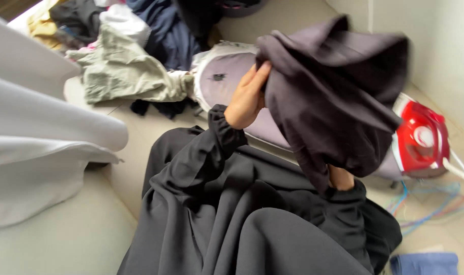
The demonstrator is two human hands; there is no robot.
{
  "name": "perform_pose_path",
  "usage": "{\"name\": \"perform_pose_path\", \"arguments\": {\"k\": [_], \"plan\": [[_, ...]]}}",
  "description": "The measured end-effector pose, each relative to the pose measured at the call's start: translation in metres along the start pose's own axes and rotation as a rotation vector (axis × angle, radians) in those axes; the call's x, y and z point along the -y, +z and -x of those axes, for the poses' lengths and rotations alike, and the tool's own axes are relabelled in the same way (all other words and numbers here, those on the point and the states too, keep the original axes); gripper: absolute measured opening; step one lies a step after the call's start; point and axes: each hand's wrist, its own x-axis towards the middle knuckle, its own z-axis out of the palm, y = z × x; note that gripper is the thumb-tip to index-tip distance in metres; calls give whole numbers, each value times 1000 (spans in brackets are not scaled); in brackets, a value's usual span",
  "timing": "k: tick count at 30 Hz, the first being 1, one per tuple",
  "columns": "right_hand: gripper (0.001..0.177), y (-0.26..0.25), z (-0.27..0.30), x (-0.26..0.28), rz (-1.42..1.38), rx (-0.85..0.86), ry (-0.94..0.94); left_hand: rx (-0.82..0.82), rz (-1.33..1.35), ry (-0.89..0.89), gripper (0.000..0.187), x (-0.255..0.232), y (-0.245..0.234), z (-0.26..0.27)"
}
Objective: The recorder is ironing and folding various articles of clothing on an ironing board on the floor.
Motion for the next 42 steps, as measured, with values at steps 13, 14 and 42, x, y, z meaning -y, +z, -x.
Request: {"name": "perform_pose_path", "arguments": {"k": [13, 14, 42], "plan": [[31, 32, 19, -11, 17, -184, 224, -35, -886, 293, 18, 110, -74, 19], [31, 36, 18, -4, 53, -156, 217, 125, -993, 323, 22, 108, -54, 19], [61, -221, -130, -65, -25, -704, -144, 616, -1612, 216, 28, 222, -64, -5]]}}
